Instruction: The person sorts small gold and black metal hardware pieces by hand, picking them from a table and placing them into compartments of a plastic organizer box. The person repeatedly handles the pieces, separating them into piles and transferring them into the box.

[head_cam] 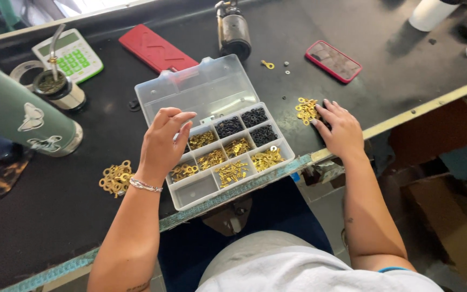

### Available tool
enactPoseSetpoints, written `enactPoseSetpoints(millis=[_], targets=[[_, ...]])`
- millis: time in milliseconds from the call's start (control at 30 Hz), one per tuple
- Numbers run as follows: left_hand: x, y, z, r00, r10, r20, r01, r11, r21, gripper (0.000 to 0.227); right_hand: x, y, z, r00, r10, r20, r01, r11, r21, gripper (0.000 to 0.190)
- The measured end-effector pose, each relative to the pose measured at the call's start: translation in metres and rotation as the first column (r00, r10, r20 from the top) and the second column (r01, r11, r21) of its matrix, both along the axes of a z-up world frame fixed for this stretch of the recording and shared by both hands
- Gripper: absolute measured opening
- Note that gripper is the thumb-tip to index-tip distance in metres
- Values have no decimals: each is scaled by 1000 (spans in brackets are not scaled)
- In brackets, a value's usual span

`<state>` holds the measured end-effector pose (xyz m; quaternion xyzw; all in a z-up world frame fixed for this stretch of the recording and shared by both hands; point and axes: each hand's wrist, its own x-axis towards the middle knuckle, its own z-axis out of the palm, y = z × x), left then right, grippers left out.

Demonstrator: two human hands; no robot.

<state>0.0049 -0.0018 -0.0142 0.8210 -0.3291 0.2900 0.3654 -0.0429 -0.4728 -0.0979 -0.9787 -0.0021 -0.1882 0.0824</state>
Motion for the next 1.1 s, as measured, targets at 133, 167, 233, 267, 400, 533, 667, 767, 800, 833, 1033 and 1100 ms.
enactPoseSetpoints(millis=[133,167,233,267,400,533,667,767,800,833,1033,1100], targets=[[-1,0,0,1000,-6,-6,6,1000,18,21,1,1,-1,999,19,35,-19,1000,-10,43],[0,-1,-1,1000,-11,-4,11,1000,14,21,0,-3,-5,999,15,37,-14,1000,-13,43],[0,0,-2,1000,0,-6,0,1000,19,21,1,-6,-12,998,1,55,-5,998,69,39],[-1,0,-1,1000,-1,-4,1,1000,17,21,-1,-6,-12,998,1,57,-5,998,67,39],[-3,-2,0,1000,3,-6,-3,1000,18,21,-3,-5,-13,984,-28,176,-2,985,170,22],[-2,0,1,999,-17,-42,18,1000,23,21,-5,-4,-13,984,-93,155,71,988,138,24],[-2,1,0,999,-24,-36,25,999,20,21,-7,1,-6,983,-83,164,62,990,130,35],[-1,1,-2,999,-7,-34,8,1000,30,21,-11,8,6,990,-41,134,26,993,114,29],[-1,1,-1,999,-7,-39,8,1000,30,21,-11,8,5,990,-43,133,26,991,130,28],[-1,1,-1,999,-7,-44,8,999,31,21,-10,8,5,990,-46,132,27,989,145,27],[4,1,-4,994,24,-111,-33,996,-80,22,-11,12,8,992,-78,103,66,991,115,35],[3,0,-2,991,18,-131,-31,995,-95,22,-10,10,6,992,-85,97,74,991,113,35]])
